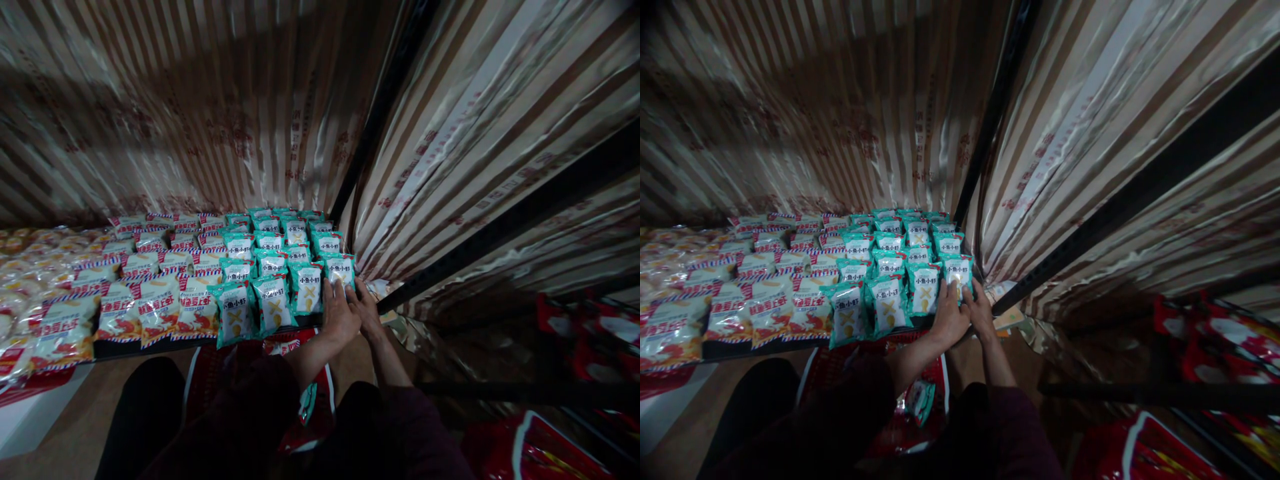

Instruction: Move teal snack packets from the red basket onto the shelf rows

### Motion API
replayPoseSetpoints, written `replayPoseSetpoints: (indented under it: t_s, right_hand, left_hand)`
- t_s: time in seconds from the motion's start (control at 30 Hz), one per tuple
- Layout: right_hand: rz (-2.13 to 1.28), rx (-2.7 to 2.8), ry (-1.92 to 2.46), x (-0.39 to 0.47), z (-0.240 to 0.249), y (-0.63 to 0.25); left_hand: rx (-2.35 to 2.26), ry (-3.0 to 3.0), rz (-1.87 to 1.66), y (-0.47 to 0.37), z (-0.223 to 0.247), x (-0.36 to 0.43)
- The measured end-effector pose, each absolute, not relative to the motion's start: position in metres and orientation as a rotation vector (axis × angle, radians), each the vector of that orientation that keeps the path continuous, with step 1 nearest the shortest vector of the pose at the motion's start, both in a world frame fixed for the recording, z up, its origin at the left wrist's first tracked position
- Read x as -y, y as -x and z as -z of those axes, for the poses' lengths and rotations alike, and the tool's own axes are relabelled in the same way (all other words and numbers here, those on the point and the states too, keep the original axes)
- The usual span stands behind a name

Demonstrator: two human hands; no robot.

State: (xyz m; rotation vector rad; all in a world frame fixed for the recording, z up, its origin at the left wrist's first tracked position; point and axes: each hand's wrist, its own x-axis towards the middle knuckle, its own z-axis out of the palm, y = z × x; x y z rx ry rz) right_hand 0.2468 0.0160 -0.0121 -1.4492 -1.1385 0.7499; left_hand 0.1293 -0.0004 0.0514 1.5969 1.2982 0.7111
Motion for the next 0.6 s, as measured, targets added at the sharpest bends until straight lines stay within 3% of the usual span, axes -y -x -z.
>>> replayPoseSetpoints:
  t_s: [0.6]
  right_hand:
    - [-0.702, 1.153, 1.422, -0.0249, 0.0122, -0.2432]
  left_hand:
    - [-1.324, -1.572, -0.733, -0.1359, -0.0502, -0.005]
